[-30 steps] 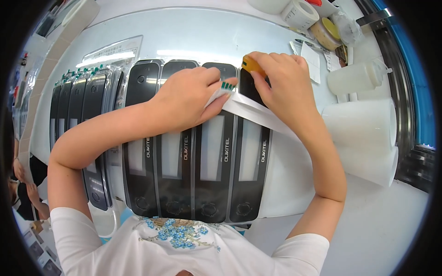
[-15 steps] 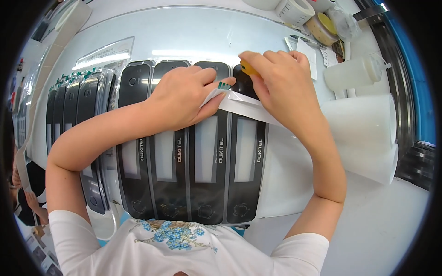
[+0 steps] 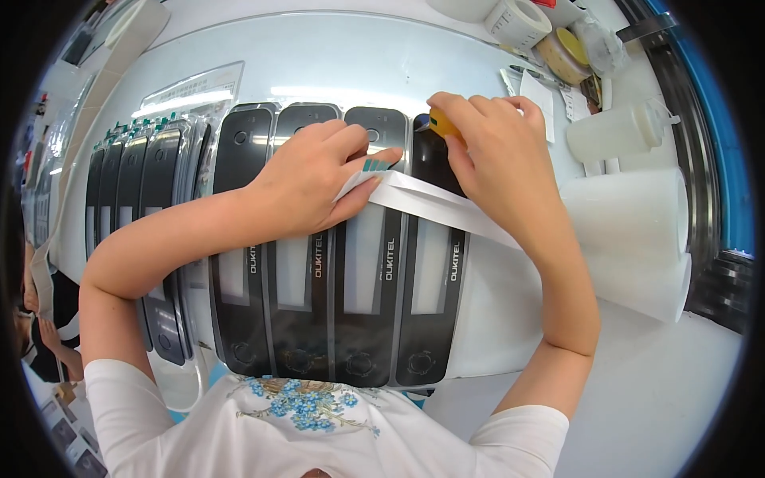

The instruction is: Applying small green and white adhesive labels or tabs to the top edge of black electronic device housings.

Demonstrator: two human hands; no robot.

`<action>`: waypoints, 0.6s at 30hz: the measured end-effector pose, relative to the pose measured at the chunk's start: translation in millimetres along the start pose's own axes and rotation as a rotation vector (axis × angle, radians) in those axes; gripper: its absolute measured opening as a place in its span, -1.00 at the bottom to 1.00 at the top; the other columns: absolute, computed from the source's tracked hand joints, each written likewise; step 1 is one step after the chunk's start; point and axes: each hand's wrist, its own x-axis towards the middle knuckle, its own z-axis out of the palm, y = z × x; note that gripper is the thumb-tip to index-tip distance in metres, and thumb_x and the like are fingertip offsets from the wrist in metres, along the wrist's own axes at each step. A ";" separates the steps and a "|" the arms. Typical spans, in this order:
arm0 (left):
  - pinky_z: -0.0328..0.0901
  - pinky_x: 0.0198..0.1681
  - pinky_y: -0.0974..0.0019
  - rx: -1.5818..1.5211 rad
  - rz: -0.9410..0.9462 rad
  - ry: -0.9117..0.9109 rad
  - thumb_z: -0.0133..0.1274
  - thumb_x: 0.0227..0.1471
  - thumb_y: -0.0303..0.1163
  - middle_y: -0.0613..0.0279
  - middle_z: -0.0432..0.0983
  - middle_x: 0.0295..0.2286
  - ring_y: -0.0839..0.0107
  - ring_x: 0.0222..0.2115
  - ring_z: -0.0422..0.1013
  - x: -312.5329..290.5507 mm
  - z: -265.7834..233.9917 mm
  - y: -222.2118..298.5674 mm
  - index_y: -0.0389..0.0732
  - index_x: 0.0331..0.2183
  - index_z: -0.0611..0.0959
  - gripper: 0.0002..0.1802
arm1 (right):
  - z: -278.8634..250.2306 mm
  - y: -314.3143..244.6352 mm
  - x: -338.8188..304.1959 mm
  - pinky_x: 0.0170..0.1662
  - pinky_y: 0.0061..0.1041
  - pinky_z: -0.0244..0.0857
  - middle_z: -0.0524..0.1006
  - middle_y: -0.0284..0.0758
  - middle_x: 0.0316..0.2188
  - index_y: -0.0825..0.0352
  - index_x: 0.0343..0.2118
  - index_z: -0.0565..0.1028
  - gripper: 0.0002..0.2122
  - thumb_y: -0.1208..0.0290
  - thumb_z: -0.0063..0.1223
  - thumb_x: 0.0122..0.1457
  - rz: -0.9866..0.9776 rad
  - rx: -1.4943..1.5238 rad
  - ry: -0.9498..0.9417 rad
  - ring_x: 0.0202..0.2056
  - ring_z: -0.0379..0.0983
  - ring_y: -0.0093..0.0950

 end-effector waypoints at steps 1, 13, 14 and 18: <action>0.29 -0.43 0.26 0.001 -0.001 0.000 0.10 0.04 -0.30 0.24 0.34 -0.53 0.30 -0.48 0.35 -1.3 -0.9 0.1 -0.25 -0.24 0.66 -0.73 | -1.1 -0.9 -0.4 0.03 -0.24 0.13 0.48 -0.38 -0.45 0.19 -0.07 0.44 -0.70 0.55 0.04 0.10 0.012 -0.003 0.008 -0.31 0.43 -0.37; 0.36 -0.50 0.16 0.088 -0.347 -0.046 -0.02 0.12 -0.24 0.13 0.44 -0.57 0.13 -0.56 0.45 -9.5 -20.2 -19.1 -0.28 -0.54 0.55 -0.67 | 25.9 -20.8 37.4 -0.08 -0.30 0.19 0.47 -0.39 -0.48 0.17 -0.10 0.51 -0.73 0.52 0.06 0.11 -0.147 0.052 0.062 -0.35 0.42 -0.36; 0.36 -0.49 0.16 0.070 -0.369 -0.076 -0.03 0.13 -0.24 0.13 0.44 -0.57 0.14 -0.56 0.45 -10.5 -21.3 -19.7 -0.28 -0.54 0.55 -0.67 | 25.1 -22.1 38.8 -0.08 -0.29 0.19 0.48 -0.39 -0.48 0.16 -0.11 0.52 -0.73 0.53 0.05 0.11 -0.132 0.063 0.028 -0.34 0.42 -0.36; 0.37 -0.49 0.16 0.069 -0.312 -0.052 0.01 0.09 -0.29 0.15 0.45 -0.54 0.16 -0.54 0.46 -10.9 -25.7 -19.9 -0.30 -0.49 0.57 -0.73 | 27.2 -26.3 43.7 -0.07 -0.27 0.18 0.48 -0.38 -0.47 0.17 -0.11 0.51 -0.73 0.54 0.05 0.10 -0.152 0.097 0.085 -0.33 0.43 -0.36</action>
